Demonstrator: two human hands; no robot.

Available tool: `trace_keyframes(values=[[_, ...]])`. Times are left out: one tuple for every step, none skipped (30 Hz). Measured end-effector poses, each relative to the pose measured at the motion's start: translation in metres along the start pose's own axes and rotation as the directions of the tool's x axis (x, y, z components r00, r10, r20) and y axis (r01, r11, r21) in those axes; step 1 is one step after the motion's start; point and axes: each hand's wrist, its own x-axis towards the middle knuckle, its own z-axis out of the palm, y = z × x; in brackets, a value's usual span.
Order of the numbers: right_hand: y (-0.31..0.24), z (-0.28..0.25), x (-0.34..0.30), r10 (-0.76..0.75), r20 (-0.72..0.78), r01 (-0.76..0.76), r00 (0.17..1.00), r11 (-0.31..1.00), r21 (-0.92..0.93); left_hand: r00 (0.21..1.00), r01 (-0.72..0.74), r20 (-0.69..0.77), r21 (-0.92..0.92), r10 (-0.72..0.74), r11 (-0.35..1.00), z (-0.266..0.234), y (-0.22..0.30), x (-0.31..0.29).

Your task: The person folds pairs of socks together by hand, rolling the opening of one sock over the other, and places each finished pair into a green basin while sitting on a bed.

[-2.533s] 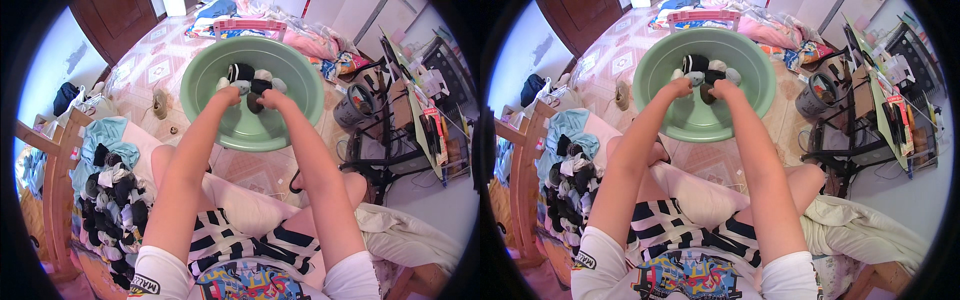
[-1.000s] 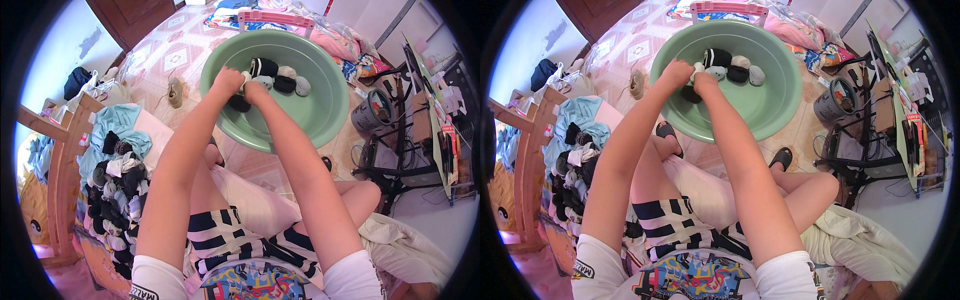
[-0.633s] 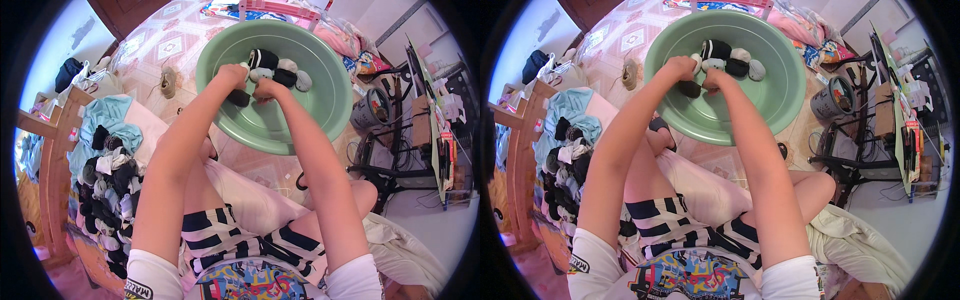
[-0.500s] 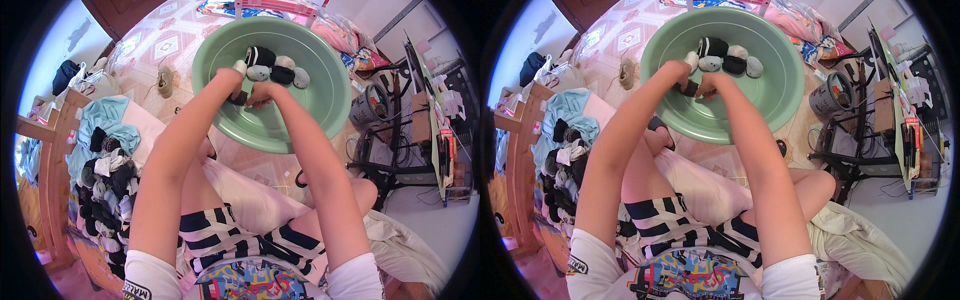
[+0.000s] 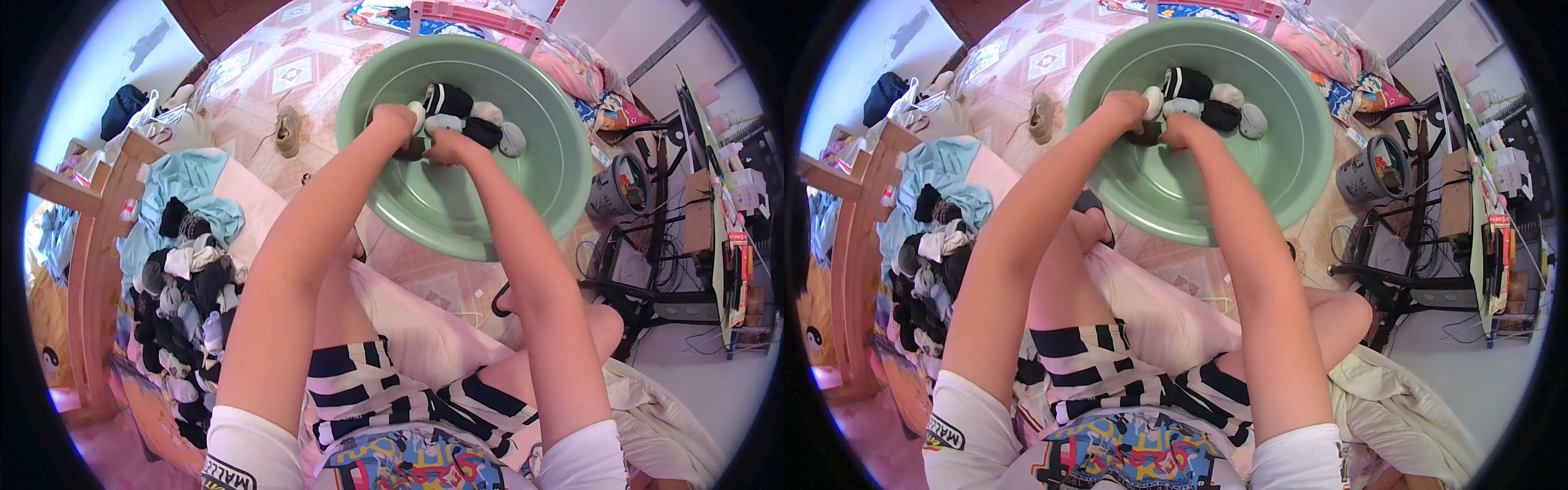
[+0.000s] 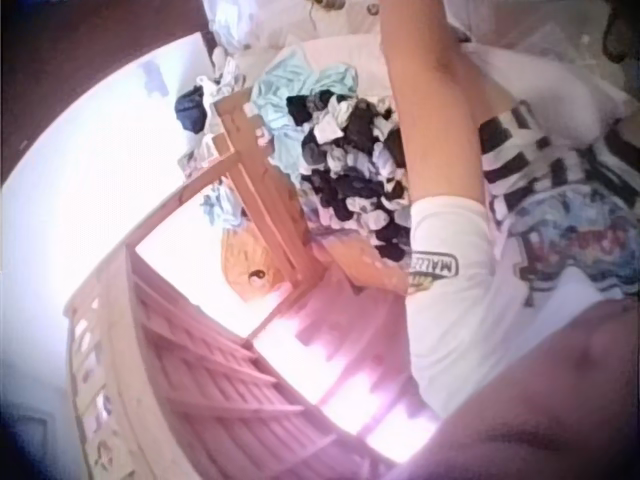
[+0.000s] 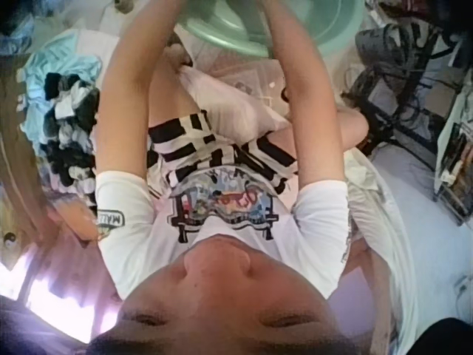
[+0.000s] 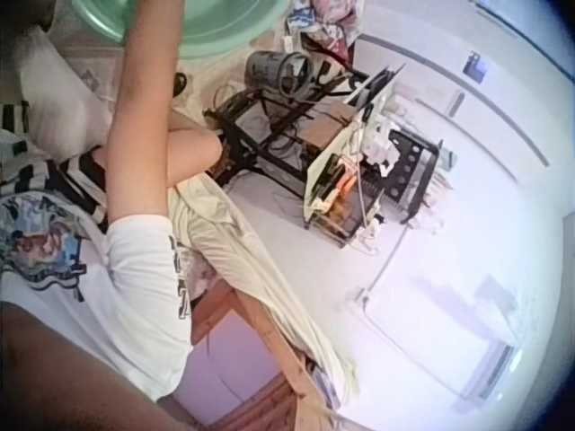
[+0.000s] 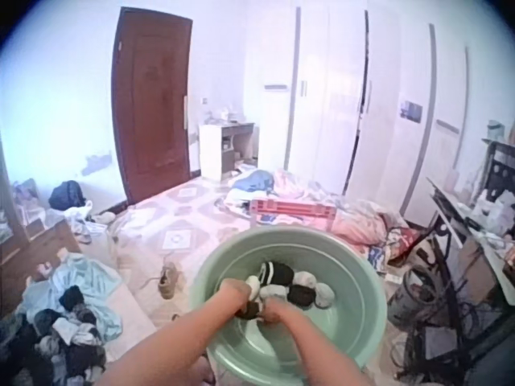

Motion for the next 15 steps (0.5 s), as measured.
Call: trace_keyframes(values=[[-0.001, -0.005, -0.004, -0.026, 0.002, 0.026, 1.000, 0.999, -0.034, 0.998, 0.008, -0.060, 0.002, -0.008, 1.000, -0.002, 0.000, -0.004], [-0.006, -0.011, -0.009, -0.062, 0.011, 0.063, 0.998, 0.995, -0.075, 0.992, 0.030, -0.120, -0.001, -0.030, 1.000, -0.004, -0.003, -0.012], [-0.009, -0.017, -0.016, -0.076, 0.039, 0.081, 0.996, 0.984, -0.161, 0.984, 0.033, -0.172, -0.038, -0.039, 0.999, -0.006, -0.005, -0.020], [0.000, -0.024, -0.022, -0.056, 0.014, 0.058, 0.998, 0.979, -0.194, 0.973, 0.025, -0.225, -0.074, -0.042, 0.997, -0.013, 0.001, -0.028], [0.004, -0.028, -0.034, -0.022, 0.014, 0.024, 1.000, 0.989, -0.147, 0.965, 0.027, -0.257, -0.063, -0.042, 0.998, -0.018, 0.006, -0.040], [-0.002, -0.033, -0.048, -0.083, -0.020, 0.078, 0.996, 0.978, -0.194, 0.935, 0.024, -0.351, -0.059, -0.043, 0.998, -0.017, 0.004, -0.050], [0.001, -0.039, -0.062, -0.139, -0.082, 0.121, 0.987, 0.973, -0.195, 0.894, -0.057, -0.448, -0.139, -0.011, 0.989, -0.019, 0.005, -0.059], [-0.005, -0.032, -0.085, -0.233, -0.219, 0.200, 0.947, 0.967, -0.160, 0.830, -0.135, -0.556, -0.294, -0.054, 0.946, -0.016, 0.009, -0.081], [-0.005, -0.028, -0.109, -0.329, -0.338, 0.302, 0.882, 0.944, -0.131, 0.785, -0.227, -0.615, -0.392, -0.070, 0.891, -0.022, 0.018, -0.108], [-0.033, -0.023, -0.153, -0.300, -0.401, 0.347, 0.866, 0.937, 0.047, 0.690, -0.293, -0.710, -0.452, -0.141, 0.842, -0.026, 0.023, -0.148], [-0.053, -0.016, -0.197, -0.326, -0.547, 0.462, 0.771, 0.877, 0.129, 0.656, -0.365, -0.724, -0.551, -0.213, 0.750, -0.033, 0.035, -0.184], [-0.066, -0.005, -0.229, -0.313, -0.638, 0.500, 0.704, 0.856, 0.131, 0.625, -0.432, -0.724, -0.632, -0.292, 0.643, -0.030, 0.043, -0.222], [-0.074, 0.008, -0.257, -0.290, -0.722, 0.535, 0.628, 0.835, 0.130, 0.673, -0.435, -0.673, -0.696, -0.308, 0.572, -0.020, 0.047, -0.254], [-0.074, 0.025, -0.282, -0.236, -0.749, 0.569, 0.619, 0.793, 0.220, 0.718, -0.436, -0.621, -0.753, -0.313, 0.493, -0.008, 0.051, -0.279], [-0.073, 0.045, -0.304, -0.177, -0.768, 0.599, 0.616, 0.738, 0.310, 0.776, -0.396, -0.530, -0.831, -0.341, 0.390, 0.013, 0.055, -0.300]])
